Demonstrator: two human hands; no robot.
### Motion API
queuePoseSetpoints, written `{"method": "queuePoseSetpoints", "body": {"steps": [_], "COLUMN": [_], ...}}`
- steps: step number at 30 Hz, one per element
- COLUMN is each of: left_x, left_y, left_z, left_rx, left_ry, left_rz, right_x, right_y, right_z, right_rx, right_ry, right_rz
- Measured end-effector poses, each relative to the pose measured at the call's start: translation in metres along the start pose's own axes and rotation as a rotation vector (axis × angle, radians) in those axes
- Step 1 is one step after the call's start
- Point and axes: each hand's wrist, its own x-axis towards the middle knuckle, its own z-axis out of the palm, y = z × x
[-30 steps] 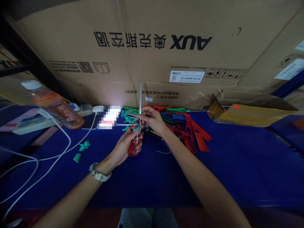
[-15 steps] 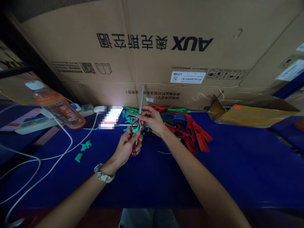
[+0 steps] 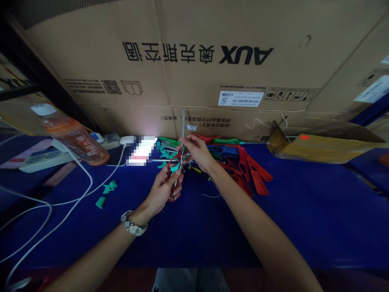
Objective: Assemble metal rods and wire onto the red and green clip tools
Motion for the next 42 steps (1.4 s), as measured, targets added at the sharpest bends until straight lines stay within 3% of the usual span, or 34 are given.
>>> {"method": "queuePoseSetpoints", "body": {"steps": [8, 16, 28, 42], "left_x": [-0.001, -0.001, -0.001, -0.002], "left_y": [0.000, 0.002, 0.003, 0.002], "left_z": [0.000, 0.001, 0.001, 0.002], "left_rx": [-0.004, -0.003, -0.017, -0.020], "left_ry": [0.001, 0.001, 0.019, -0.027], "left_rz": [-0.013, 0.000, -0.016, -0.040], "right_x": [0.004, 0.001, 0.005, 0.011], "right_y": [0.009, 0.006, 0.006, 0.003], "right_z": [0.005, 0.005, 0.002, 0.002], "right_rx": [0.095, 0.125, 0.057, 0.032], "right_ry": [0.039, 0.002, -0.033, 0.064], "right_rz": [-0.063, 0.047, 0.042, -0.040]}}
